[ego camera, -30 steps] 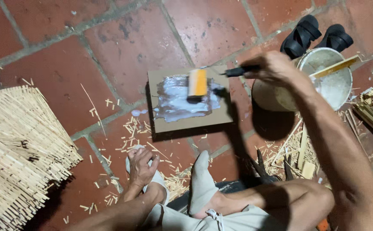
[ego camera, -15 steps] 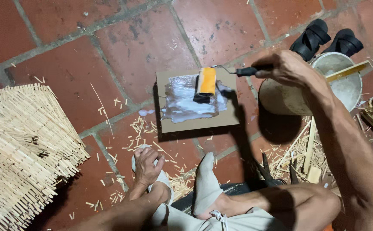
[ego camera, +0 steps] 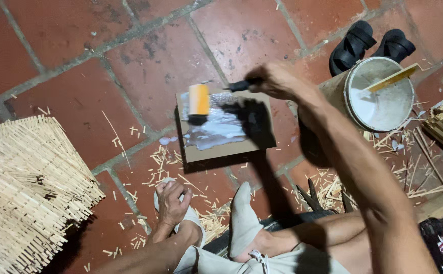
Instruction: The person applies white glue to a cardboard sheet using a paint roller, then places a woven bamboo mat on the glued surface and presses it down. They continue to adjust and press the mat to ensure adhesion.
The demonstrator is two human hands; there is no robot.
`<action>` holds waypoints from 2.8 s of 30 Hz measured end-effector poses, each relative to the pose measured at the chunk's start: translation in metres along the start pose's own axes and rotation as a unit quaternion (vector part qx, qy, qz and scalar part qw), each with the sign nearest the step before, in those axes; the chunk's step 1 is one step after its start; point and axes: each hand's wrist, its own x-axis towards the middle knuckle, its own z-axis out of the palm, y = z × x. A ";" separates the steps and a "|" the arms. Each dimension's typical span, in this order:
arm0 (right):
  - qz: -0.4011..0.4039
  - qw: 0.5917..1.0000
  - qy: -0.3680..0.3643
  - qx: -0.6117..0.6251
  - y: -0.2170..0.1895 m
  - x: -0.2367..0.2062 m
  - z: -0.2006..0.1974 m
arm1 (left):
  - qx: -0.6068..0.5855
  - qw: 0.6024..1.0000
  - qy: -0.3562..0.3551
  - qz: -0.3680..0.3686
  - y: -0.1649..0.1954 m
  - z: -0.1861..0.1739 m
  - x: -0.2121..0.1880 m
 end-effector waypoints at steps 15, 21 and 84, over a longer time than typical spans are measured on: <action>0.059 0.996 0.033 -0.059 0.025 -0.074 -0.034 | 0.029 0.999 -0.011 0.008 -0.001 0.010 -0.004; -0.109 0.993 0.017 -0.035 -0.006 0.023 0.001 | 0.034 0.999 -0.007 0.029 0.002 0.009 -0.003; 0.106 0.969 -0.052 -0.218 0.062 -0.190 -0.045 | 0.042 0.997 -0.004 0.058 -0.002 0.014 -0.007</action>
